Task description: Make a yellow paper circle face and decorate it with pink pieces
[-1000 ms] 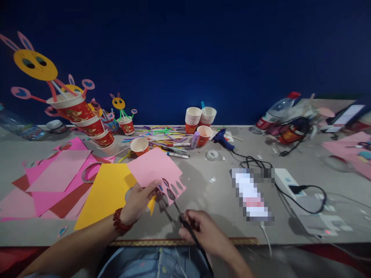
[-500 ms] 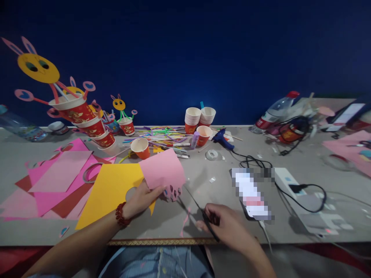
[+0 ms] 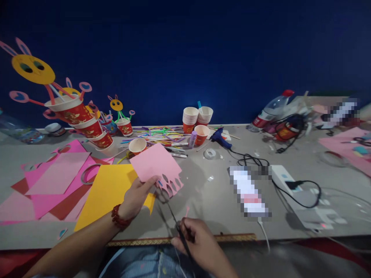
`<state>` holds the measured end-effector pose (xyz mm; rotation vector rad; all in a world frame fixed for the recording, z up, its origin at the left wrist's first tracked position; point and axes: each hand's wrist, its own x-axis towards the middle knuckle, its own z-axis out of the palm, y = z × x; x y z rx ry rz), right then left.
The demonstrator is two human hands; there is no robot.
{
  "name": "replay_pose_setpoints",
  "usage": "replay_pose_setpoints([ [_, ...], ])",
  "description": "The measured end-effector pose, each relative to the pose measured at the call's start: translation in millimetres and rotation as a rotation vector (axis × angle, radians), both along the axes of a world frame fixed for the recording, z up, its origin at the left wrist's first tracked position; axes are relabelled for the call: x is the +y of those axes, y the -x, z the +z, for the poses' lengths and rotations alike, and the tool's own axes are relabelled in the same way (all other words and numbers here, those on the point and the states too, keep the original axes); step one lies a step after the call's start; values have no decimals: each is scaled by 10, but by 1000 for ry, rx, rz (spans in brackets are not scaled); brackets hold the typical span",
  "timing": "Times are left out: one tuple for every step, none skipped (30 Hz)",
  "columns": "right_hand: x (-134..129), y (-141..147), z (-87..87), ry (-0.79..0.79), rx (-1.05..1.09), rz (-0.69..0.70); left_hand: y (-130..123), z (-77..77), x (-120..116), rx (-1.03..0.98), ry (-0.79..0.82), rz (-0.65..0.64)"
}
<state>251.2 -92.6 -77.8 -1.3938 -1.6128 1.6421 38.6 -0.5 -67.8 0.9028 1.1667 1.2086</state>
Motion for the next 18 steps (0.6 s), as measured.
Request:
replay_pose_setpoints([
  [5,21,2,-3,2,-17,-4,-5,-6,-35,-10,23],
  [17,43,8,-8,14,-33,-6,-9,-15,-66,-18,34],
  [35,67,17,-14,33,-50,-7,-11,-25,-84,-20,38],
  [55,95,28,-21,55,-65,-8,-13,-38,-86,-21,37],
  [77,126,39,-29,78,-75,-7,-13,-51,-74,-24,36],
  [98,160,47,-34,101,-80,-6,-13,-64,-52,-30,38],
  [117,196,52,-35,121,-81,-5,-11,-77,-26,-38,45],
  [132,233,52,-34,143,-79,-3,-6,-88,-2,-49,53],
  [143,268,47,-31,169,-75,-2,1,-98,20,-63,66],
  [149,302,37,-27,198,-74,0,12,-107,40,-78,76],
  [151,332,24,-22,229,-76,3,26,-114,59,-95,82],
  [148,358,9,-18,263,-80,7,42,-120,79,-112,82],
  [142,378,-5,-13,295,-86,13,58,-125,100,-128,75],
  [134,394,-18,-6,323,-90,21,73,-128,120,-145,66],
  [124,405,-28,4,345,-93,29,85,-130,138,-162,57],
  [113,412,-36,17,362,-96,37,92,-131,154,-176,55],
  [103,416,-41,28,378,-98,45,95,-132,167,-188,61],
  [95,417,-46,37,388,-99,50,96,-133,176,-197,70],
])
